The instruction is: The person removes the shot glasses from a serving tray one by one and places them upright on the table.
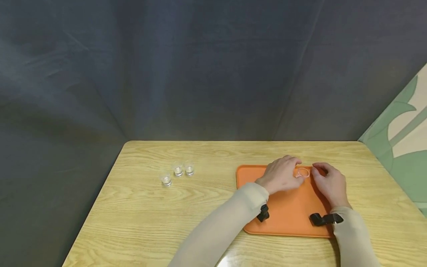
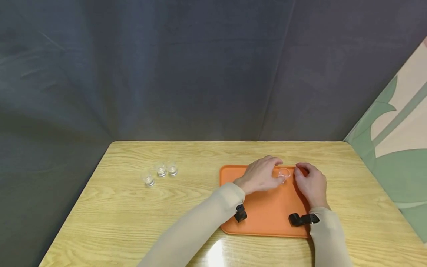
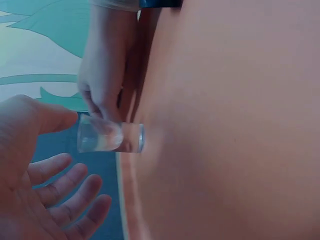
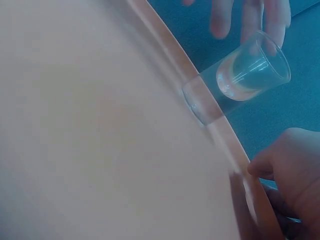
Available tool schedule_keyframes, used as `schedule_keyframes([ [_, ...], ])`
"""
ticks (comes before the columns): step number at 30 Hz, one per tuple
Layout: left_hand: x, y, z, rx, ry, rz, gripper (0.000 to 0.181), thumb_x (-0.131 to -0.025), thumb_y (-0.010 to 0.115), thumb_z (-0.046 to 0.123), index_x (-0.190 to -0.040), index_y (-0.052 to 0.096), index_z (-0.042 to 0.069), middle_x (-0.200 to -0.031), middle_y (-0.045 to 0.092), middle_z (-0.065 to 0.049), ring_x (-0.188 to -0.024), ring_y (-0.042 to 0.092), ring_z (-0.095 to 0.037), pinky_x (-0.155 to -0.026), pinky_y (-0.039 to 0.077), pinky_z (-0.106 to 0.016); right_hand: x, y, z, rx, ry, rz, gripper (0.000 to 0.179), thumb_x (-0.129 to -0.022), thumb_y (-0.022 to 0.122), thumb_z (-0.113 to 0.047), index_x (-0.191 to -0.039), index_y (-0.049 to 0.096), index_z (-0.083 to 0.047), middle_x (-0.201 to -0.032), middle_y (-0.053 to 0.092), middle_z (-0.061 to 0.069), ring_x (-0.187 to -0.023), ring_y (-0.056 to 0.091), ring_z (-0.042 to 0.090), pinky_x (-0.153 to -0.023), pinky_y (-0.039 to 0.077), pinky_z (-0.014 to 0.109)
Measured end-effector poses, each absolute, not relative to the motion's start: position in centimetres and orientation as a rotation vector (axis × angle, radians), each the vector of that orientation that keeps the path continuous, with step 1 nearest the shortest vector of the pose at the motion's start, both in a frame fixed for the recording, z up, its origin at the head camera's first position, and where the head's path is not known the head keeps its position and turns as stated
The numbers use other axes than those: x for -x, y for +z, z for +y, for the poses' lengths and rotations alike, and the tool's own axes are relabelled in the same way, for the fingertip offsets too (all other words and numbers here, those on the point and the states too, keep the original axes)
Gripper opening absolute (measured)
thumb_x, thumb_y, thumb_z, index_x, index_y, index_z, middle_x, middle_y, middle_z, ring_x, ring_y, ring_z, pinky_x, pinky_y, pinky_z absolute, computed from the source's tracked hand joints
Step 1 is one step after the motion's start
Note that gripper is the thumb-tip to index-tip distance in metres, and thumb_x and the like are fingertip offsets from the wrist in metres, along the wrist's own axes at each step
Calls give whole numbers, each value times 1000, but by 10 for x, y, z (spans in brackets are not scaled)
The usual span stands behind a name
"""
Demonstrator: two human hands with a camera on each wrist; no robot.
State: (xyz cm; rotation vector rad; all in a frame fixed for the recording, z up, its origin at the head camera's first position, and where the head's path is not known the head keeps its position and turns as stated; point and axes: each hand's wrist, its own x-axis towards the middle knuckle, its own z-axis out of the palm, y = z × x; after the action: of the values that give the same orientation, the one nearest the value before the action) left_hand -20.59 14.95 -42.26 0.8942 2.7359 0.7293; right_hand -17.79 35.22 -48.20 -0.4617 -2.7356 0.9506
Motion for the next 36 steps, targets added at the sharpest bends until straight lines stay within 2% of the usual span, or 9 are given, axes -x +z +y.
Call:
schedule_keyframes([
  [5, 206, -433, 161, -851, 751, 2736, 56, -102, 65, 52, -153, 55, 32, -141, 62, 18, -119, 63, -1, -91, 52, -20, 176, -480, 354, 461, 954, -2720, 41, -107, 55, -26, -133, 68, 3, -138, 64, 33, -133, 56, 54, -111, 43, 66],
  [13, 207, -444, 162, -870, 784, 2763, 46, -101, 68, 53, -142, 65, 35, -132, 68, 20, -115, 65, 1, -85, 50, -16, 179, -481, 350, 466, 961, -2710, 40, -107, 55, -25, -132, 69, 3, -137, 65, 32, -132, 57, 52, -111, 44, 65],
  [19, 208, -439, 151, -875, 923, 2729, 38, -100, 70, 53, -133, 71, 36, -115, 70, 22, -94, 62, 5, -77, 46, -14, 179, -481, 352, 488, 973, -2729, 41, -108, 54, -26, -135, 67, 3, -140, 64, 31, -136, 55, 53, -113, 42, 67],
  [23, 206, -429, 137, -885, 987, 2704, 36, -99, 70, 55, -130, 72, 37, -109, 69, 23, -87, 60, 6, -72, 44, -13, 177, -481, 354, 500, 972, -2743, 42, -108, 53, -26, -136, 66, 2, -142, 63, 32, -136, 54, 54, -113, 42, 68],
  [28, 201, -416, 112, -911, 1049, 2703, 41, -98, 69, 59, -130, 72, 35, -107, 67, 24, -89, 59, 7, -74, 44, -14, 176, -482, 357, 482, 960, -2750, 43, -108, 53, -27, -136, 65, 4, -141, 61, 34, -134, 53, 56, -110, 41, 70],
  [36, 191, -412, 55, -887, 1110, 2753, 36, -95, 74, 54, -120, 73, 28, -101, 69, 19, -89, 63, 2, -70, 46, -16, 177, -483, 355, 475, 978, -2758, 43, -109, 52, -27, -137, 65, 3, -142, 60, 34, -134, 52, 56, -111, 40, 70],
])
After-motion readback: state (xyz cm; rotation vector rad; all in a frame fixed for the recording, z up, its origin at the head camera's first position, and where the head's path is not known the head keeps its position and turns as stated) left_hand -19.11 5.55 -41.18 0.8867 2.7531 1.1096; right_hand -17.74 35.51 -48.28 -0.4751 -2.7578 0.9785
